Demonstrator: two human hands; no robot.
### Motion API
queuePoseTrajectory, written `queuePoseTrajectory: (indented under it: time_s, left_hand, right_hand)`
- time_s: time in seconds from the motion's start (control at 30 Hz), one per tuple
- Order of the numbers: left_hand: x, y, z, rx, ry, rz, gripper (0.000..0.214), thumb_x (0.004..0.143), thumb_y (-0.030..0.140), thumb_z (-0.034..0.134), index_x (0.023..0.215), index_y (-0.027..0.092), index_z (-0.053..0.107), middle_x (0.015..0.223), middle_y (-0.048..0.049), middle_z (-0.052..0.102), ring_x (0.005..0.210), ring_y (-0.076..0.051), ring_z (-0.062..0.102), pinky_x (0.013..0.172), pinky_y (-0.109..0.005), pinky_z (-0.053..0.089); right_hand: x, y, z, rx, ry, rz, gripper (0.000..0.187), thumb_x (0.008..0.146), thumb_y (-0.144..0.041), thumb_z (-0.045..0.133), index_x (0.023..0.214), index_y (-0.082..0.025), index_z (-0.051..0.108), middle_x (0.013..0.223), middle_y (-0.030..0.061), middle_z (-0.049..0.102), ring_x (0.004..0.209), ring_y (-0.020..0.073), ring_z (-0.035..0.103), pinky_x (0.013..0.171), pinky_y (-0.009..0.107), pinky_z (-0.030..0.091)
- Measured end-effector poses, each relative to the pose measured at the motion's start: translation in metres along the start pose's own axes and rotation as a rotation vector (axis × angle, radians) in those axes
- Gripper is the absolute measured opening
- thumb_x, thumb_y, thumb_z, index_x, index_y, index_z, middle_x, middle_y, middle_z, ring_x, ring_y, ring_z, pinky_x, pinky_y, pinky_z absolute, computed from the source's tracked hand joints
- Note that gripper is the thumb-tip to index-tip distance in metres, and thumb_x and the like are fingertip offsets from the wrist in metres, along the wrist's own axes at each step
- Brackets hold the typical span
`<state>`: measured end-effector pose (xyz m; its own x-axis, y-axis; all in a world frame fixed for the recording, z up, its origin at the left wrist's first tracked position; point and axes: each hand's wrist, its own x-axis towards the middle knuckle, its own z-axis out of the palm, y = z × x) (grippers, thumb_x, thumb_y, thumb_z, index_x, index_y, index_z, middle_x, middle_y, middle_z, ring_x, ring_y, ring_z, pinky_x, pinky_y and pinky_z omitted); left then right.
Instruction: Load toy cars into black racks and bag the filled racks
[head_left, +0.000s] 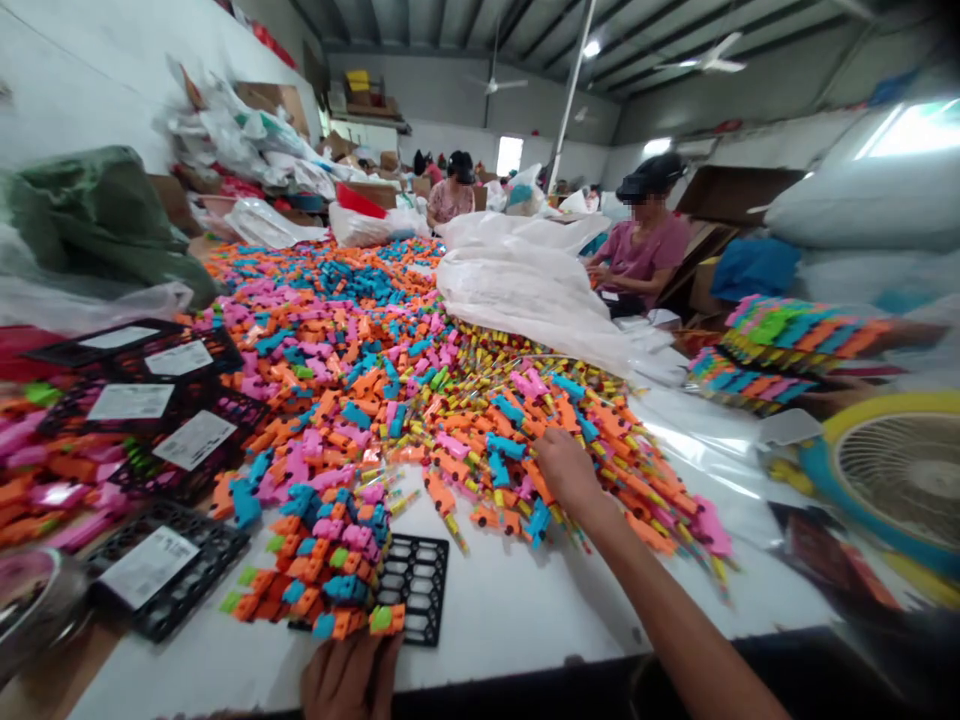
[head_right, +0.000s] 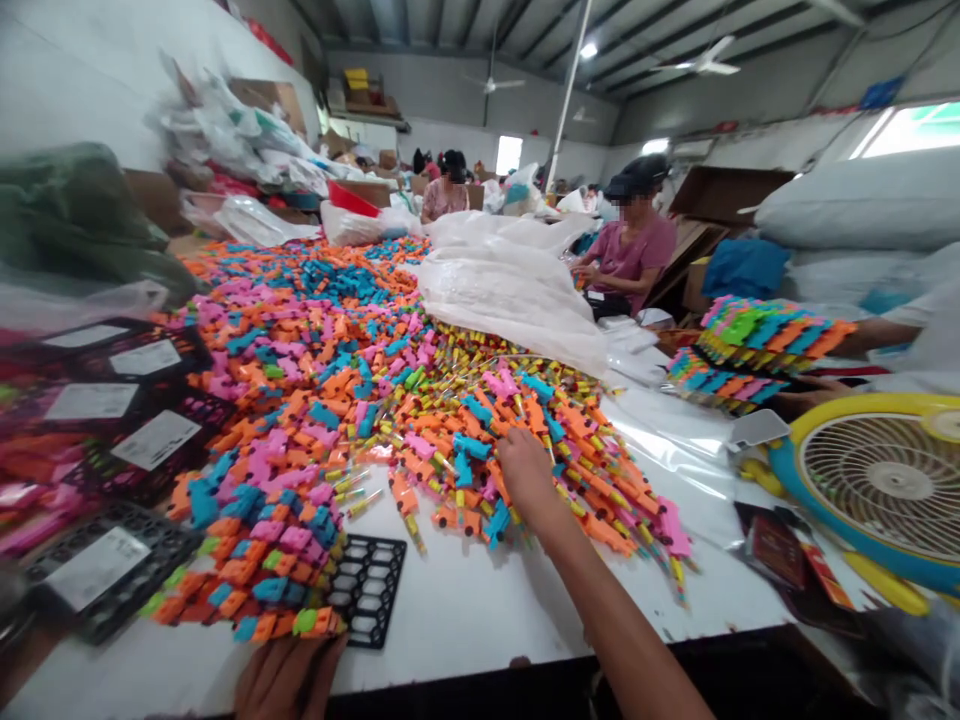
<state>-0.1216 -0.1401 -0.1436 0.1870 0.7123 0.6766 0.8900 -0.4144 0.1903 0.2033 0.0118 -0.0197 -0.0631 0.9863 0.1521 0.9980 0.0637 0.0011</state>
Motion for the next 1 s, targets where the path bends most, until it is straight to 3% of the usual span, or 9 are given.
queuePoseTrajectory:
  time_s: [0.1, 0.2, 0.3, 0.4, 0.5, 0.57, 0.67, 0.87, 1.0]
  left_hand:
    - [0.010, 0.017, -0.005, 0.013, 0.000, -0.181, 0.024, 0.086, 0.042, 0.056, 0.090, 0.022, 0.068, 0.088, -0.0051, 0.070, 0.086, -0.023, 0.057, 0.078, -0.037, 0.043]
    - [0.012, 0.028, -0.008, 0.009, -0.058, -0.264, 0.019, 0.086, 0.037, 0.057, 0.088, 0.021, 0.068, 0.084, -0.0045, 0.068, 0.085, -0.022, 0.055, 0.079, -0.036, 0.041]
    - [0.008, 0.030, -0.010, -0.007, -0.082, -0.269, 0.015, 0.085, 0.032, 0.059, 0.090, 0.020, 0.067, 0.084, -0.0050, 0.067, 0.086, -0.022, 0.054, 0.080, -0.036, 0.041]
    - [0.004, 0.026, -0.012, -0.028, -0.089, -0.238, 0.014, 0.085, 0.029, 0.060, 0.093, 0.019, 0.067, 0.085, -0.0051, 0.066, 0.086, -0.022, 0.055, 0.082, -0.037, 0.043]
    - [0.003, 0.023, -0.015, -0.052, -0.082, -0.203, 0.012, 0.084, 0.025, 0.060, 0.092, 0.019, 0.066, 0.084, -0.0049, 0.066, 0.086, -0.021, 0.055, 0.082, -0.036, 0.044]
    - [0.003, 0.022, -0.016, -0.052, -0.075, -0.188, 0.010, 0.084, 0.023, 0.061, 0.091, 0.018, 0.066, 0.084, -0.0052, 0.066, 0.087, -0.022, 0.055, 0.082, -0.035, 0.045]
    - [0.002, 0.021, -0.016, -0.030, -0.067, -0.167, 0.008, 0.084, 0.022, 0.060, 0.089, 0.018, 0.065, 0.084, -0.0062, 0.066, 0.087, -0.022, 0.055, 0.082, -0.036, 0.045]
    - [0.000, 0.019, -0.014, 0.034, -0.066, -0.117, 0.010, 0.087, 0.021, 0.054, 0.088, 0.017, 0.063, 0.084, -0.0076, 0.065, 0.086, -0.023, 0.055, 0.082, -0.037, 0.044]
    - [0.001, 0.017, -0.013, 0.090, -0.041, -0.085, 0.013, 0.089, 0.022, 0.050, 0.087, 0.018, 0.062, 0.082, -0.0073, 0.065, 0.084, -0.023, 0.055, 0.077, -0.036, 0.044]
  right_hand:
    - [-0.007, -0.003, -0.007, 0.098, 0.130, 0.083, 0.013, 0.088, -0.015, 0.047, 0.089, -0.015, 0.060, 0.099, 0.0117, 0.059, 0.095, 0.0225, 0.053, 0.077, 0.030, 0.038]
    - [-0.026, -0.020, -0.009, 0.486, 0.200, 0.134, 0.011, 0.086, -0.026, 0.053, 0.094, -0.019, 0.053, 0.086, 0.0044, 0.058, 0.077, 0.0181, 0.055, 0.064, 0.027, 0.039]
    - [-0.055, -0.060, 0.004, 1.036, -0.106, 0.039, 0.019, 0.084, -0.033, 0.055, 0.097, -0.021, 0.046, 0.071, -0.0031, 0.054, 0.059, 0.0132, 0.052, 0.054, 0.024, 0.041]
    - [-0.081, -0.110, 0.031, 1.490, -0.454, -0.048, 0.016, 0.084, -0.030, 0.053, 0.094, -0.021, 0.045, 0.066, -0.0045, 0.055, 0.054, 0.0126, 0.055, 0.052, 0.025, 0.047]
    - [-0.093, -0.143, 0.055, 1.739, -0.602, -0.096, 0.016, 0.082, -0.032, 0.057, 0.088, -0.020, 0.048, 0.064, -0.0030, 0.060, 0.055, 0.0133, 0.059, 0.055, 0.027, 0.051]
    - [-0.095, -0.152, 0.064, 1.784, -0.636, -0.101, 0.018, 0.080, -0.033, 0.060, 0.085, -0.020, 0.050, 0.064, -0.0028, 0.060, 0.054, 0.0131, 0.060, 0.054, 0.026, 0.052]
    - [-0.094, -0.150, 0.065, 1.677, -0.633, -0.156, 0.011, 0.082, -0.030, 0.059, 0.084, -0.019, 0.054, 0.065, -0.0033, 0.058, 0.054, 0.0119, 0.059, 0.050, 0.022, 0.049]
    - [-0.085, -0.139, 0.048, 1.220, -0.364, -0.537, 0.005, 0.084, -0.013, 0.055, 0.086, -0.018, 0.057, 0.082, 0.0003, 0.056, 0.071, 0.0112, 0.055, 0.063, 0.020, 0.046]
    - [-0.074, -0.138, 0.051, 1.204, -0.374, -0.678, 0.008, 0.084, -0.011, 0.053, 0.080, -0.017, 0.056, 0.078, -0.0007, 0.054, 0.072, 0.0109, 0.053, 0.063, 0.018, 0.045]
